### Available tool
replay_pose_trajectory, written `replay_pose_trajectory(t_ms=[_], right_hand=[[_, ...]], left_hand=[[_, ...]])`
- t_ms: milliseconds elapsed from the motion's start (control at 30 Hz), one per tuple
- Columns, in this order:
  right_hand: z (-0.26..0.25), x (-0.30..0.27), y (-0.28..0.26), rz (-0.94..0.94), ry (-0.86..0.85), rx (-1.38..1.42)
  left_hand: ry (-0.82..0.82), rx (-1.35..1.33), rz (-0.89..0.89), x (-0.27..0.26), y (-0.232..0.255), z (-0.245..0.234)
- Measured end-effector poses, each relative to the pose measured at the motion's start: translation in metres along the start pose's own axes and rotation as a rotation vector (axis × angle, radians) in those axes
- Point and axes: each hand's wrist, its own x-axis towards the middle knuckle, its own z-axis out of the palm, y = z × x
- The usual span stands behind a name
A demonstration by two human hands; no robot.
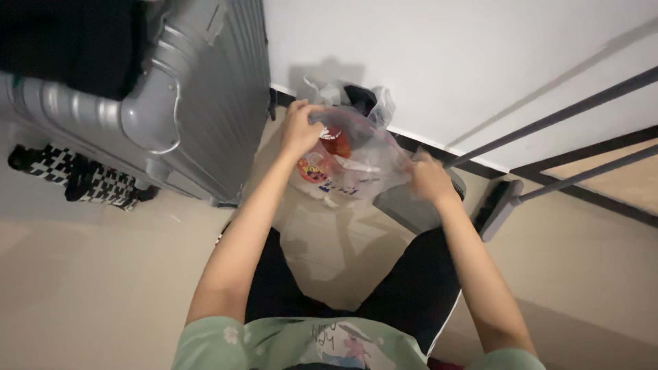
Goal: The person picks up trash and loose items from the floor, place them into a plastic bag, and then untangles and wraps a white power cable before placing it into a storage basket.
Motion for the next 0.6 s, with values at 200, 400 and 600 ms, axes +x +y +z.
replay_pose_trajectory(t_ms=[200, 400, 600], right_hand=[[0.040, 0.041, 0.055, -0.047, 0.346, 0.161], [0.021, 0.059, 0.053, -0.038, 0.414, 0.271], [0.006, 0.046, 0.051, -0.123, 0.378, 0.327]], left_hand=[[0.078, 0.013, -0.029, 0.002, -0.011, 0.015], [0.102, 0.088, -0.105, 0.014, -0.035, 0.028], [0.040, 0.041, -0.116, 0.018, -0.013, 0.017]])
